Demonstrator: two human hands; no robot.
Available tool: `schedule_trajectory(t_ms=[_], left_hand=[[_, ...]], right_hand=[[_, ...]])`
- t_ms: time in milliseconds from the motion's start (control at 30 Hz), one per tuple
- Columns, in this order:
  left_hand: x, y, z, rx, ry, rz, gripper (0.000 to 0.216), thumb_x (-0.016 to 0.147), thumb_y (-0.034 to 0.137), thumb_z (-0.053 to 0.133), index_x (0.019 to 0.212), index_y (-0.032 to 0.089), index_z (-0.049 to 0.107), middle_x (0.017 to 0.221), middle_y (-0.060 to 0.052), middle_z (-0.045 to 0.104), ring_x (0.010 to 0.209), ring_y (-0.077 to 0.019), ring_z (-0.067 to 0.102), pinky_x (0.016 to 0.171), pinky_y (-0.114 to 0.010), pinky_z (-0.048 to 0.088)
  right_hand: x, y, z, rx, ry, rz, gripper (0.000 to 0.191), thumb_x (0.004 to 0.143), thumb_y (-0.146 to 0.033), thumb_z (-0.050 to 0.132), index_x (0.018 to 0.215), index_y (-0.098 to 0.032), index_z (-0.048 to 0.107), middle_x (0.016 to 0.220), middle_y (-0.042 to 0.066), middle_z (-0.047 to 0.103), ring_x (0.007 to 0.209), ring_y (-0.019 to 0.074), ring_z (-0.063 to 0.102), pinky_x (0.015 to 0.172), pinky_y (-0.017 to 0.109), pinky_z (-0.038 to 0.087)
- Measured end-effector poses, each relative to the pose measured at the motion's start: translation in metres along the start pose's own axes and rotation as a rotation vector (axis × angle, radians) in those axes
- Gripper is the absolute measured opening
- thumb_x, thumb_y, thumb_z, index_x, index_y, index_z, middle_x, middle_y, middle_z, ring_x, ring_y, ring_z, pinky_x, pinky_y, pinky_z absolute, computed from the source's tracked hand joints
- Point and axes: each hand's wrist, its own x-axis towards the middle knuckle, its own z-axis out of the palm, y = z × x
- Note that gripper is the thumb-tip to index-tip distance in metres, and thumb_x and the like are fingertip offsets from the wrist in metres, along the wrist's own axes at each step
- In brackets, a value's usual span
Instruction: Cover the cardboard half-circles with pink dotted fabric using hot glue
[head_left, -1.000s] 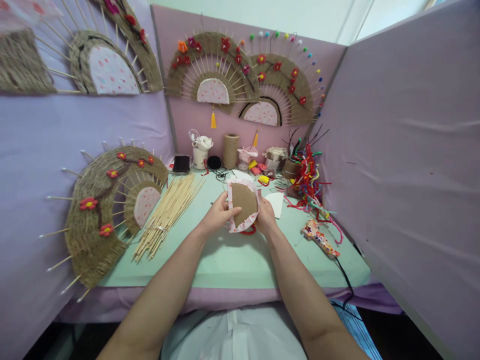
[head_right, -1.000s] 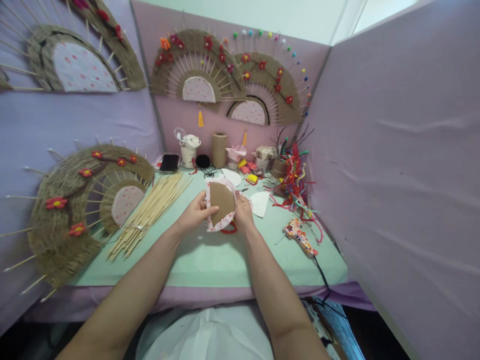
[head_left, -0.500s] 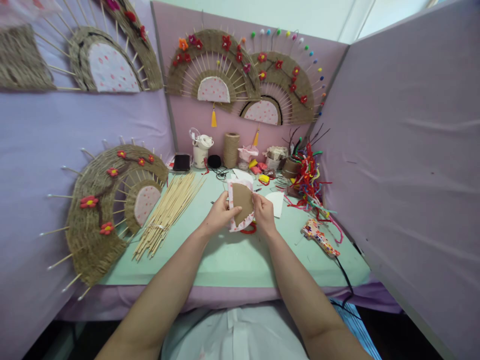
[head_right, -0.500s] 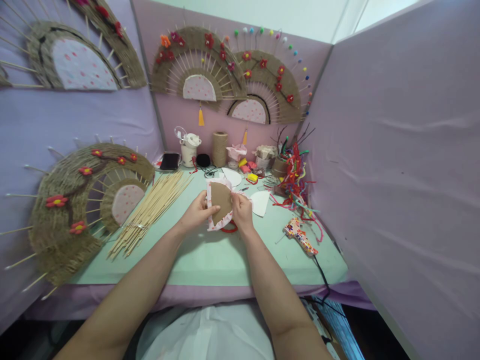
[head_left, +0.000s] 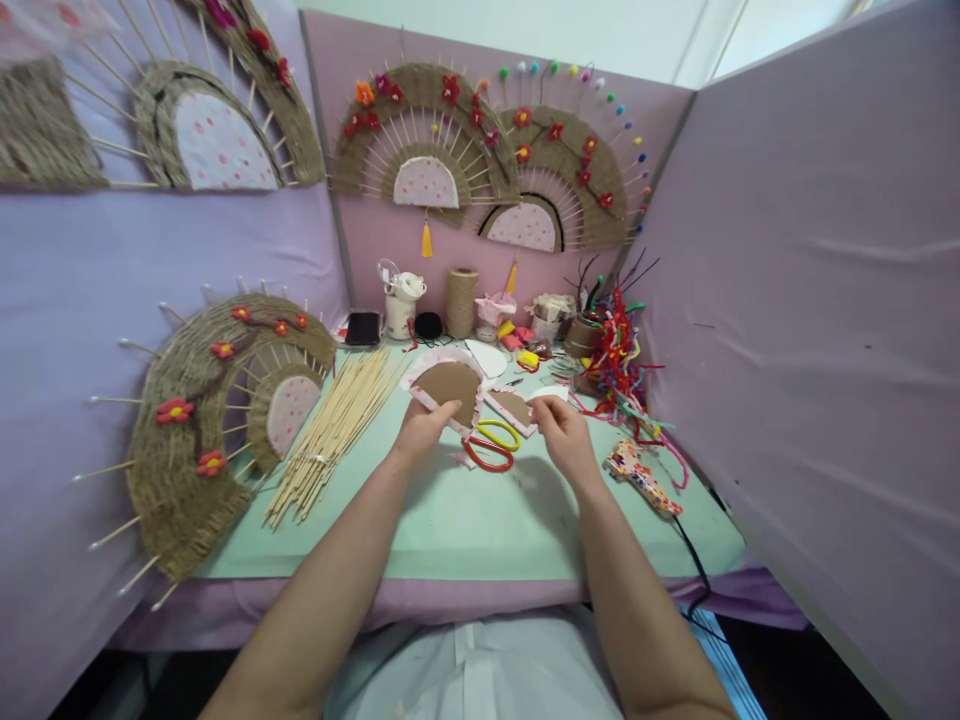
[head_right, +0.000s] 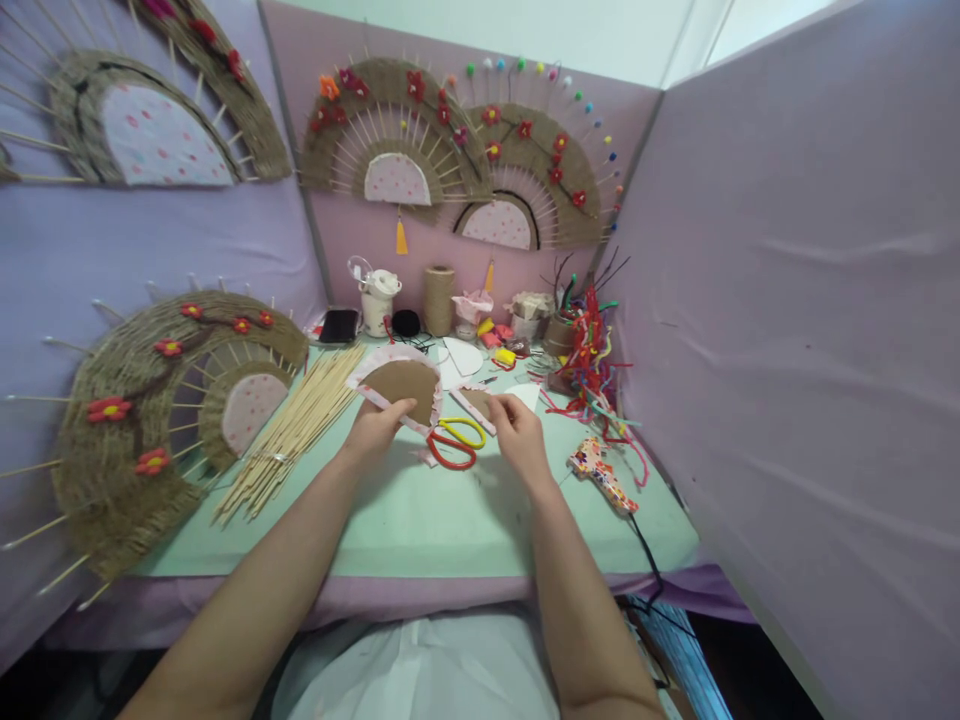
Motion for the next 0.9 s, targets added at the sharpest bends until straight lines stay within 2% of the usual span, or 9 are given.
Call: schedule_trajectory(t_ms=[100, 233, 300, 367, 533, 733, 833, 900], left_hand=[[-0.001, 0.002, -0.001, 0.082, 0.019, -0.007, 0.030, 0.071, 0.027, 0.059, 0.098, 0.016, 0.063, 0.101, -0.008, 0.069, 0.097, -0.0247, 0.062, 0.087, -0.037, 0.048], [-0.003, 0.004, 0.002, 0.195, 0.002, 0.061, 0.027, 0.071, 0.026, 0.058, 0.095, 0.016, 0.063, 0.100, -0.008, 0.068, 0.100, -0.0250, 0.060, 0.090, -0.036, 0.046], [-0.003, 0.004, 0.005, 0.214, 0.007, 0.102, 0.030, 0.071, 0.025, 0.059, 0.099, 0.016, 0.063, 0.104, -0.007, 0.067, 0.105, -0.0246, 0.059, 0.094, -0.036, 0.044], [-0.004, 0.002, 0.006, 0.239, 0.011, 0.132, 0.032, 0.071, 0.025, 0.059, 0.102, 0.017, 0.062, 0.109, -0.008, 0.066, 0.108, -0.0242, 0.057, 0.098, -0.036, 0.042], [-0.007, 0.002, 0.008, 0.279, 0.032, 0.144, 0.030, 0.073, 0.027, 0.059, 0.101, 0.016, 0.062, 0.109, -0.008, 0.066, 0.107, -0.0245, 0.058, 0.098, -0.036, 0.042], [-0.009, 0.003, 0.007, 0.260, 0.025, 0.178, 0.030, 0.076, 0.030, 0.056, 0.102, 0.017, 0.062, 0.106, -0.008, 0.067, 0.106, -0.0234, 0.058, 0.098, -0.037, 0.042], [-0.009, 0.002, 0.006, 0.282, 0.029, 0.231, 0.031, 0.077, 0.031, 0.057, 0.104, 0.018, 0.063, 0.104, -0.008, 0.066, 0.108, -0.0236, 0.057, 0.100, -0.037, 0.039], [-0.012, 0.001, 0.006, 0.302, 0.043, 0.265, 0.032, 0.078, 0.032, 0.056, 0.107, 0.019, 0.063, 0.102, -0.007, 0.067, 0.110, -0.0242, 0.055, 0.102, -0.038, 0.038]], right_hand=[[-0.015, 0.014, -0.048, -0.358, -0.083, -0.029, 0.027, 0.082, -0.042, 0.052, 0.083, -0.018, 0.065, 0.079, 0.005, 0.065, 0.070, 0.0179, 0.056, 0.066, 0.029, 0.041], [-0.032, 0.045, -0.116, -0.806, -0.056, 0.091, 0.022, 0.078, -0.032, 0.051, 0.086, -0.016, 0.064, 0.089, 0.011, 0.067, 0.082, 0.0237, 0.060, 0.075, 0.034, 0.042], [-0.037, 0.057, -0.141, -0.977, -0.078, 0.148, 0.027, 0.076, -0.032, 0.054, 0.094, -0.014, 0.064, 0.100, 0.015, 0.066, 0.094, 0.0274, 0.059, 0.080, 0.036, 0.041], [-0.040, 0.066, -0.154, -1.089, -0.118, 0.226, 0.034, 0.075, -0.035, 0.057, 0.101, -0.014, 0.063, 0.104, 0.016, 0.065, 0.096, 0.0289, 0.059, 0.080, 0.036, 0.041], [-0.044, 0.076, -0.151, -1.122, -0.190, 0.343, 0.050, 0.073, -0.044, 0.061, 0.113, -0.014, 0.057, 0.099, 0.015, 0.065, 0.087, 0.0276, 0.061, 0.070, 0.033, 0.042], [-0.042, 0.069, -0.141, -1.062, -0.132, 0.307, 0.033, 0.078, -0.039, 0.055, 0.099, -0.013, 0.059, 0.091, 0.016, 0.063, 0.082, 0.0277, 0.060, 0.065, 0.033, 0.040], [-0.040, 0.047, -0.139, -0.860, -0.069, 0.214, 0.030, 0.078, -0.041, 0.053, 0.094, -0.017, 0.059, 0.087, 0.012, 0.062, 0.077, 0.0253, 0.058, 0.064, 0.034, 0.040], [-0.040, 0.026, -0.131, -0.610, -0.025, 0.187, 0.027, 0.077, -0.043, 0.053, 0.091, -0.020, 0.058, 0.081, 0.007, 0.060, 0.070, 0.0215, 0.056, 0.060, 0.032, 0.041]])
